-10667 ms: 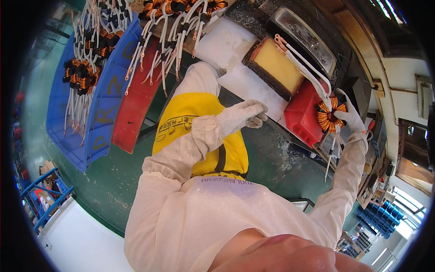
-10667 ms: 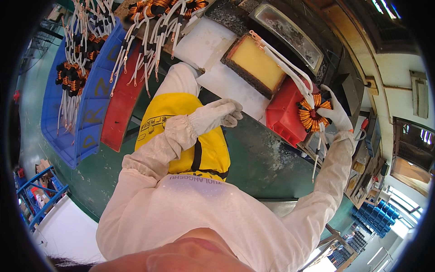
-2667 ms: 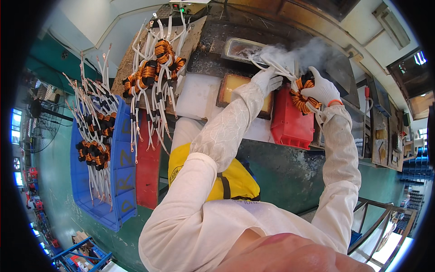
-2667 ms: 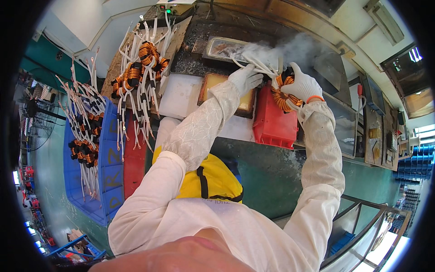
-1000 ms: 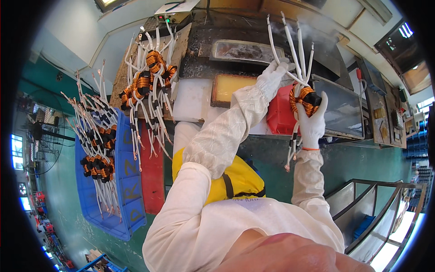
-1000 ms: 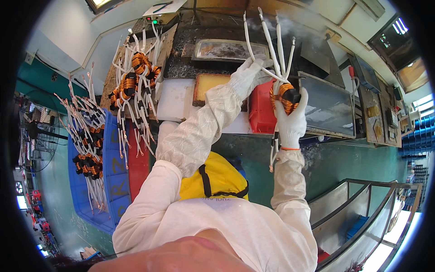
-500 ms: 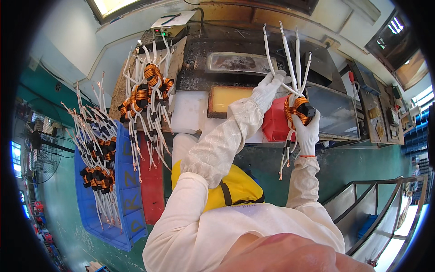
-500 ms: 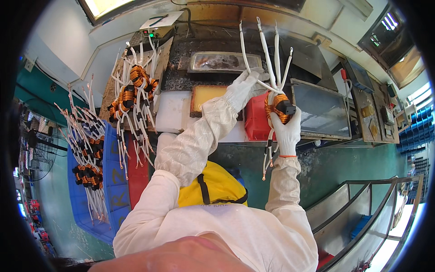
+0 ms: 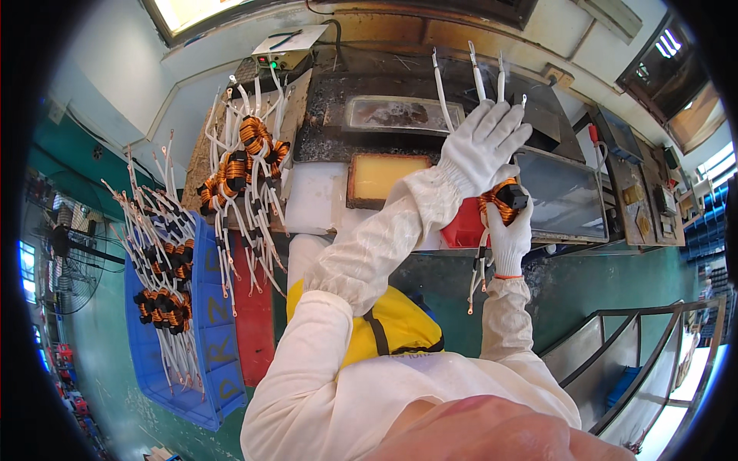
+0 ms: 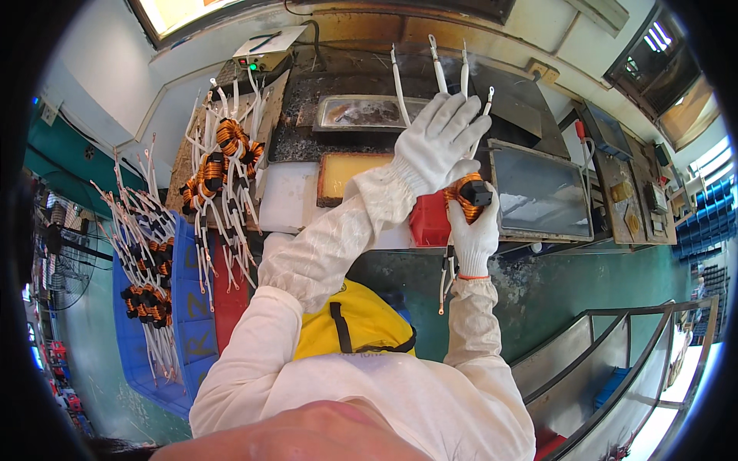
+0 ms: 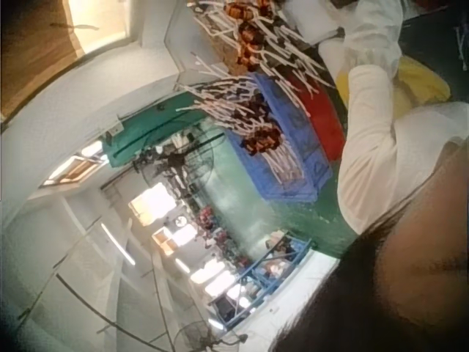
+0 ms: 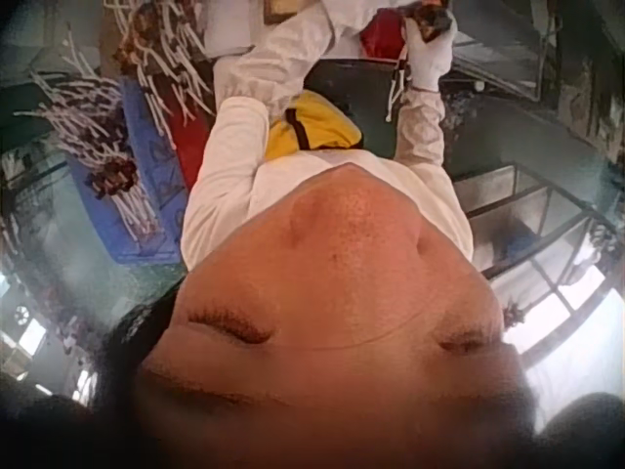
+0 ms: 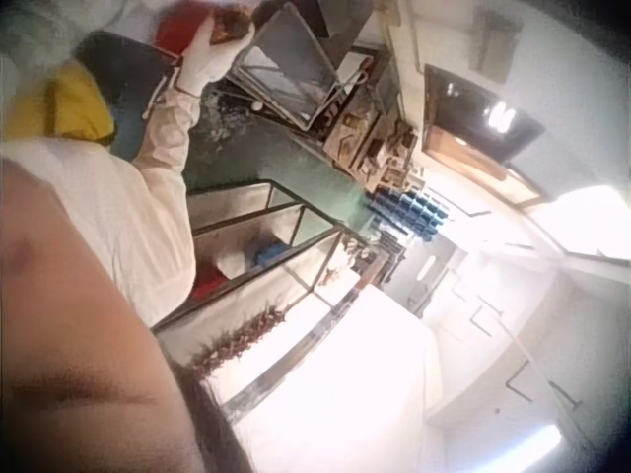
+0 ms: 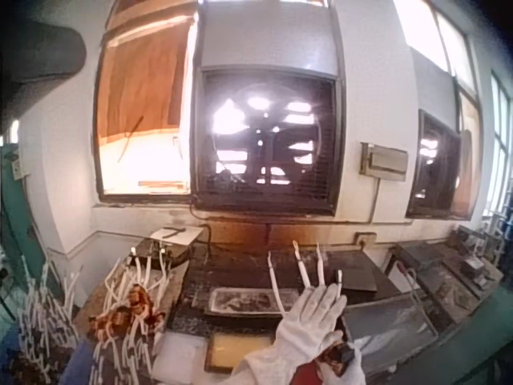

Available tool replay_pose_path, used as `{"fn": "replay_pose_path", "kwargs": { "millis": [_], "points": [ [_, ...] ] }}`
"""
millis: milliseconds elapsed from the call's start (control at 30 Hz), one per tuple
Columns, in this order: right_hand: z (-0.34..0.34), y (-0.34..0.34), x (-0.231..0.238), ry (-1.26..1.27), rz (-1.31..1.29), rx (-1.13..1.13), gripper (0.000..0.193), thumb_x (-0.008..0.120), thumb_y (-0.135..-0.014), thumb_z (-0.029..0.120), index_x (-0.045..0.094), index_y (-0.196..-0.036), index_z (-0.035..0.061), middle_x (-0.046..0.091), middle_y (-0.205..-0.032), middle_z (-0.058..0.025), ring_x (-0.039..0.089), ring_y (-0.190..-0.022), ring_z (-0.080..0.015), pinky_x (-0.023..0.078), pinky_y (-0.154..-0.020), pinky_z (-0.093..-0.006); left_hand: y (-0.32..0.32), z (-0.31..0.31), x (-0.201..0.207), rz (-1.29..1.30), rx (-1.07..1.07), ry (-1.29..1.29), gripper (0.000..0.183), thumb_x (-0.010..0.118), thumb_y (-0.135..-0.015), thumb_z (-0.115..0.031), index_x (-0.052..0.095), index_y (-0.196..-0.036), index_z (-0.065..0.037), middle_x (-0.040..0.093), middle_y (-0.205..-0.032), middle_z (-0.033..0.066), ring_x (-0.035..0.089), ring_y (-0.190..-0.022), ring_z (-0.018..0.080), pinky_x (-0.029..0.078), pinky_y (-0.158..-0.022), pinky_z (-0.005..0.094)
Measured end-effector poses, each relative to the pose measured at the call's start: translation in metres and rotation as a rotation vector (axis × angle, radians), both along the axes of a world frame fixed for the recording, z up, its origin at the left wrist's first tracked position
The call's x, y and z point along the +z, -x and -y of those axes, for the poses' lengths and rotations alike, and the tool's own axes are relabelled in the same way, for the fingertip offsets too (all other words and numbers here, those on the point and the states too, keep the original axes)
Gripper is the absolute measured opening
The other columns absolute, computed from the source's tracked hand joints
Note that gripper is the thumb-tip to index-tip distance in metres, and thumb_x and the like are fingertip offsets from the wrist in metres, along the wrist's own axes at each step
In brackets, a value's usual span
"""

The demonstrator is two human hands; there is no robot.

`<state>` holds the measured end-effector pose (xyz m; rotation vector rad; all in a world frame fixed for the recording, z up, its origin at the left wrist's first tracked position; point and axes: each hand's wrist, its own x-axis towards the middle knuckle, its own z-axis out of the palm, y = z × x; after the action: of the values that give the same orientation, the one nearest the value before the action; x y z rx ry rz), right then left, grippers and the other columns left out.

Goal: Dipping toroidal inductor leads into a liquid tin bath and organizing them on a tray.

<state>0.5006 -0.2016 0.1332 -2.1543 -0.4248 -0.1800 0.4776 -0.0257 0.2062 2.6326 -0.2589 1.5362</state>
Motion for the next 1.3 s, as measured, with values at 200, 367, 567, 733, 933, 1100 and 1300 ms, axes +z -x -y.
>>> {"fn": "replay_pose_path", "kwargs": {
  "millis": [200,367,567,733,933,1100,1300],
  "points": [
    [0.001,-0.005,-0.004,0.002,-0.001,0.005,0.074,0.079,-0.078,0.036,0.048,-0.142,0.0163,0.070,-0.116,-0.0154,0.069,-0.104,-0.0350,0.053,-0.089,-0.0418,-0.029,0.002,-0.024,-0.254,0.087,0.087,0.070,0.074,-0.077,-0.044,0.056,-0.135,-0.009,0.051,-0.146,0.0169,0.048,-0.135,0.0332,0.031,-0.119,0.0478],
    [0.001,-0.005,-0.003,0.025,-0.013,-0.020,0.076,0.079,-0.077,0.039,0.048,-0.143,0.0158,0.071,-0.112,-0.0163,0.069,-0.102,-0.0353,0.053,-0.088,-0.0420,-0.033,0.005,-0.011,-0.130,-0.071,-0.134,0.059,0.071,-0.081,-0.047,0.062,-0.126,-0.011,0.058,-0.138,0.0143,0.052,-0.131,0.0303,0.033,-0.117,0.0470],
    [0.000,-0.005,-0.003,0.065,-0.044,-0.011,0.075,0.079,-0.078,0.042,0.048,-0.140,0.0116,0.071,-0.109,-0.0186,0.070,-0.098,-0.0367,0.053,-0.085,-0.0427,-0.023,0.010,-0.017,-0.141,-0.110,-0.021,0.053,0.070,-0.081,-0.047,0.068,-0.117,-0.009,0.063,-0.133,0.0146,0.056,-0.128,0.0309,0.037,-0.115,0.0478],
    [0.001,-0.004,0.003,0.053,-0.041,-0.031,0.074,0.080,-0.078,0.035,0.048,-0.142,0.0165,0.069,-0.118,-0.0147,0.069,-0.105,-0.0331,0.053,-0.089,-0.0409,0.021,0.006,-0.013,0.004,-0.003,0.037,0.066,0.067,-0.082,-0.046,0.056,-0.135,-0.007,0.051,-0.145,0.0158,0.049,-0.134,0.0335,0.034,-0.117,0.0494],
    [-0.001,-0.005,-0.001,-0.020,-0.005,0.037,0.073,0.079,-0.079,0.033,0.048,-0.142,0.0134,0.069,-0.119,-0.0152,0.069,-0.105,-0.0327,0.053,-0.090,-0.0405,0.040,-0.024,-0.039,-0.179,0.170,0.037,0.063,0.068,-0.081,-0.044,0.059,-0.131,-0.007,0.053,-0.142,0.0162,0.047,-0.135,0.0322,0.033,-0.119,0.0472],
    [0.001,-0.007,-0.004,-0.048,-0.018,0.041,0.073,0.079,-0.079,0.032,0.048,-0.142,0.0128,0.068,-0.119,-0.0150,0.069,-0.105,-0.0317,0.052,-0.091,-0.0396,0.038,-0.028,-0.046,0.064,0.172,0.465,0.039,0.076,-0.082,-0.025,0.063,-0.114,-0.006,0.067,-0.104,0.0106,0.064,-0.102,0.0308,0.049,-0.095,0.0447],
    [0.005,-0.011,-0.009,-0.052,-0.010,0.058,0.072,0.079,-0.079,0.029,0.049,-0.141,0.0098,0.066,-0.121,-0.0151,0.067,-0.108,-0.0299,0.051,-0.094,-0.0382,0.030,-0.048,-0.049,-0.342,-0.697,1.947,0.025,0.067,-0.096,-0.019,0.063,-0.116,-0.004,0.070,-0.102,0.0076,0.068,-0.080,0.0151,0.058,-0.071,0.0314]
  ]
}}
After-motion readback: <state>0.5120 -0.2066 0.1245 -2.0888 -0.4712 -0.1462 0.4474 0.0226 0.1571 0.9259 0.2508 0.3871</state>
